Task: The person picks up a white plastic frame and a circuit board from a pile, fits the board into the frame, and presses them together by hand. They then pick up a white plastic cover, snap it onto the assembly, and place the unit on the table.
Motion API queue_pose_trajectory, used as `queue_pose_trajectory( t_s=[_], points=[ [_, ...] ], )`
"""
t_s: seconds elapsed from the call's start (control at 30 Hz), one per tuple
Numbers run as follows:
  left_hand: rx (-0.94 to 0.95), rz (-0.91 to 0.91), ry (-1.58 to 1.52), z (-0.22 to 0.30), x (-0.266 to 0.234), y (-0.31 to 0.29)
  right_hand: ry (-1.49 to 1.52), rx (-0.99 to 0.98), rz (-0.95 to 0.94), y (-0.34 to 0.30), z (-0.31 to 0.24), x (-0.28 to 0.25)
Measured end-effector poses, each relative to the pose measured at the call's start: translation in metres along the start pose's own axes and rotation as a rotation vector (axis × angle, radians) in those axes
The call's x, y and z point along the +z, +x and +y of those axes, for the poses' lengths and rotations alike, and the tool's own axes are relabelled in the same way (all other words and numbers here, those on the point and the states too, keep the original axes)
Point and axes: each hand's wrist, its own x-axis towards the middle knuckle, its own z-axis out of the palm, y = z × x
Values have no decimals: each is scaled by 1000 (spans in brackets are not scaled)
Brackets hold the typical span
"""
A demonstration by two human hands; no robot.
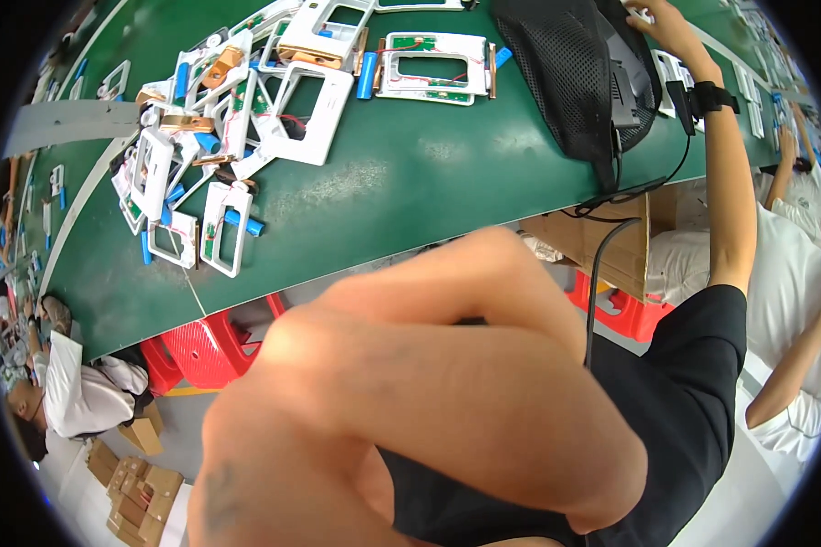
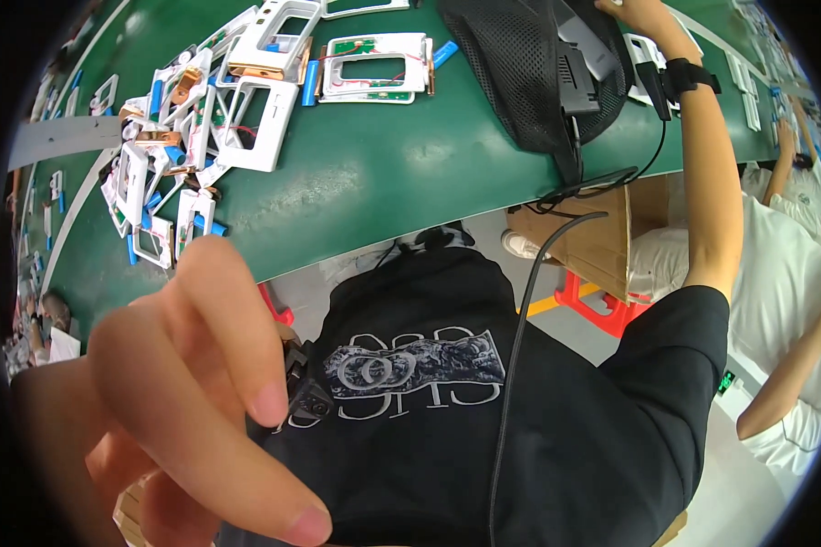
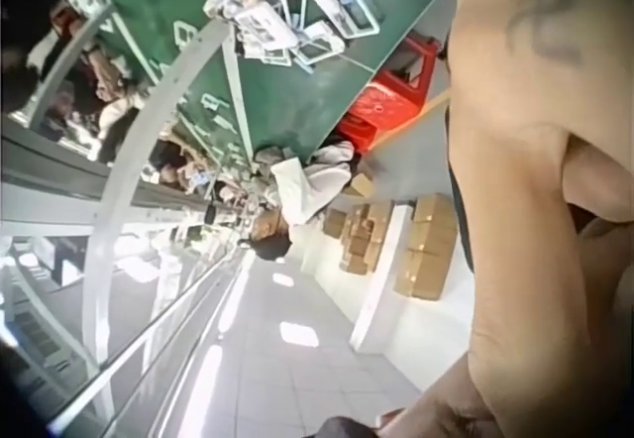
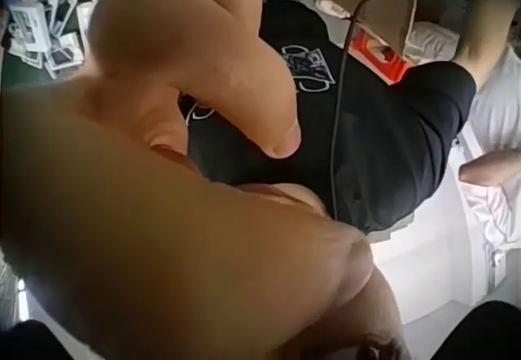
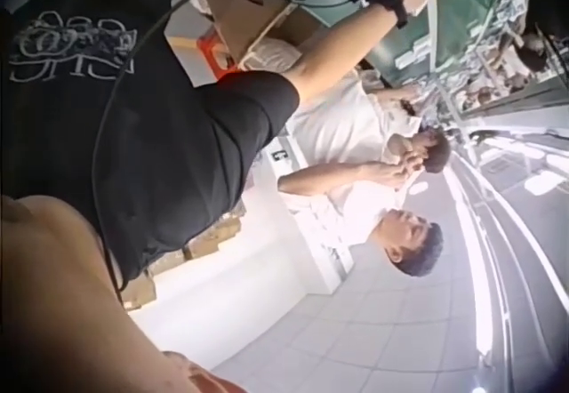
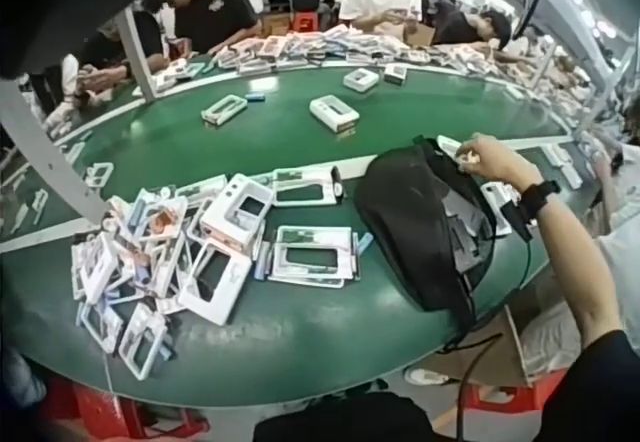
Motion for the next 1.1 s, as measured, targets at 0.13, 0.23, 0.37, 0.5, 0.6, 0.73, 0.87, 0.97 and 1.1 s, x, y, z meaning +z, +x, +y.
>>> queue_pose_trajectory(
  t_s=[0.13, 0.23, 0.37, 0.5, 0.6, 0.73, 0.87, 0.97, 1.1],
  points=[
    [41, -39, 92, 9, -21, 8, -91, -257, 127, -7, 46, 39],
    [64, -70, 164, 44, -40, -14, 32, -96, 37, -11, 18, 41],
    [165, -136, 248, 94, -37, -25, 109, 84, -3, -33, -1, 5],
    [283, -155, 436, 169, -8, -32, 146, 173, 7, -50, -34, -26],
    [358, -219, 469, 205, 2, -26, 190, 323, 142, -98, -32, -61],
    [133, -203, 811, 255, -8, -44, 449, 399, 380, -121, -53, -112],
    [-48, -47, 601, 245, -9, -43, 1451, 224, 380, -141, -142, -177],
    [-73, 81, 332, 191, -12, -27, 1697, 57, 109, -155, -222, -208],
    [-234, 287, -54, 101, -6, -25, 1740, -135, -85, -156, -314, -210]
  ],
)
